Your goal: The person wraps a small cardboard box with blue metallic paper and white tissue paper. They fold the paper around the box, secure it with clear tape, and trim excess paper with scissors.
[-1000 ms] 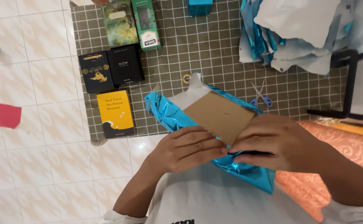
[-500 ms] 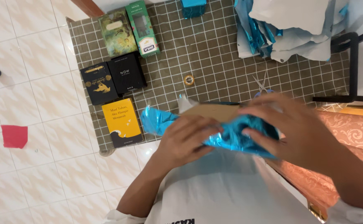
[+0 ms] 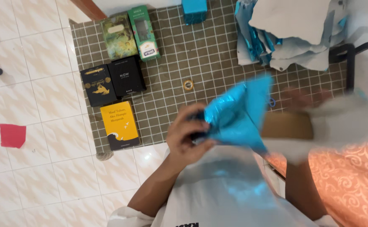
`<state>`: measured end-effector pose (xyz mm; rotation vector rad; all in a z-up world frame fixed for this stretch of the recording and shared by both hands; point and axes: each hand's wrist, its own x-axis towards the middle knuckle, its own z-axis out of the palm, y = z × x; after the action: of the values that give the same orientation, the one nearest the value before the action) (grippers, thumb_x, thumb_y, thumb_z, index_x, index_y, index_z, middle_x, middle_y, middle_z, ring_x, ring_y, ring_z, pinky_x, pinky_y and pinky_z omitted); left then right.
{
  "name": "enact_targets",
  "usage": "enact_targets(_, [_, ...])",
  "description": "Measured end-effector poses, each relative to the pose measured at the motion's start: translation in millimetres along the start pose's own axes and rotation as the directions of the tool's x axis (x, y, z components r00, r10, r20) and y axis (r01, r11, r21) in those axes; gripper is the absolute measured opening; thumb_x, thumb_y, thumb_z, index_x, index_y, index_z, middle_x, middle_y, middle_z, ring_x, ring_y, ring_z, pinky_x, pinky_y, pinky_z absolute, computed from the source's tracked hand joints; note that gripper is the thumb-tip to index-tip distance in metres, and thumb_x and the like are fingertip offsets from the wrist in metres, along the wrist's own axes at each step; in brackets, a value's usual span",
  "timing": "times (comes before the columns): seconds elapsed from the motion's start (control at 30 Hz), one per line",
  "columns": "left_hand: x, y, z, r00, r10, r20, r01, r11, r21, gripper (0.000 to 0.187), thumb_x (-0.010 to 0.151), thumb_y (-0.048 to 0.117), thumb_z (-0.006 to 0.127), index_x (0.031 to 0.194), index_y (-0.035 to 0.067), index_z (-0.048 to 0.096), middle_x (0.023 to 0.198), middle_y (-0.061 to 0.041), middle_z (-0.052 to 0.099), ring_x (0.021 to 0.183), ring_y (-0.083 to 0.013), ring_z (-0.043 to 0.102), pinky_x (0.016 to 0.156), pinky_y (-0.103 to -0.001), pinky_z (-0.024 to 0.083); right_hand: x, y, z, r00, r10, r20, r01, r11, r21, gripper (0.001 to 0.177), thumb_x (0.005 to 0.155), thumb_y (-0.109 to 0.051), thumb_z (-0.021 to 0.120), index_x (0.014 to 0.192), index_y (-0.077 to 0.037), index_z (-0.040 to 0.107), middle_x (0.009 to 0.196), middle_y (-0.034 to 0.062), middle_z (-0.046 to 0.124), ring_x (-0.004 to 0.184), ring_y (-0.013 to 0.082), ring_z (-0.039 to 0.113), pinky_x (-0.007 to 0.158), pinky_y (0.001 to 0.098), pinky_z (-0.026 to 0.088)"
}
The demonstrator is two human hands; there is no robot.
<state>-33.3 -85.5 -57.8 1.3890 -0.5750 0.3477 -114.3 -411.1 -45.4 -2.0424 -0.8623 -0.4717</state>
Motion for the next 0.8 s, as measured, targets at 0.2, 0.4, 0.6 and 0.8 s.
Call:
enact_targets(0.2, [2, -3, 14, 0.980, 0.162, 0.119, -0.150, 0.983, -0.103, 0.031, 0.087, 0.023, 0.088, 0.108, 0.009, 0.070, 0.131, -0.022, 0.061, 0.120, -0.0383, 0.069, 0.102, -0.046, 0.061, -47, 79, -34, 0.982, 0.050, 0.181, -0.123, 0.900, 0.419, 0.038, 0.098, -0.025, 0.069, 0.132, -0.019, 0.053, 0.141, 0.0189, 0.053, 0.131, 0.0358, 0.055, 0.111, 0.0500, 0.041])
enact_targets(0.4, [8, 5, 26, 0.939, 0.335, 0.077, -0.337, 0.941, 0.017, 0.028, 0.084, 0.025, 0.087, 0.104, 0.009, 0.077, 0.123, -0.013, 0.067, 0.122, -0.0395, 0.068, 0.112, -0.056, 0.058, -76, 137, -67, 0.907, 0.058, 0.417, -0.294, 0.796, 0.529, 0.037, 0.103, -0.025, 0.064, 0.136, -0.018, 0.049, 0.149, 0.0260, 0.051, 0.140, 0.0405, 0.053, 0.120, 0.0539, 0.037])
enact_targets(0.6, [30, 16, 28, 0.879, 0.445, 0.174, -0.465, 0.879, 0.103, 0.026, 0.084, 0.021, 0.086, 0.104, 0.009, 0.077, 0.119, -0.015, 0.067, 0.118, -0.0382, 0.070, 0.102, -0.050, 0.063, -67, 149, -97, 0.870, -0.034, 0.492, -0.258, 0.818, 0.515, 0.037, 0.104, -0.023, 0.060, 0.138, -0.015, 0.047, 0.153, 0.0308, 0.048, 0.147, 0.0432, 0.049, 0.123, 0.0569, 0.035])
enact_targets(0.8, [38, 30, 39, 0.908, 0.377, 0.185, -0.409, 0.893, 0.187, 0.027, 0.084, 0.026, 0.087, 0.106, 0.011, 0.080, 0.119, -0.012, 0.066, 0.119, -0.0368, 0.070, 0.100, -0.045, 0.066, -101, 202, -104, 0.825, -0.041, 0.563, -0.282, 0.834, 0.474, 0.030, 0.104, -0.022, 0.056, 0.131, -0.010, 0.061, 0.152, 0.0245, 0.058, 0.146, 0.0366, 0.056, 0.120, 0.0492, 0.044])
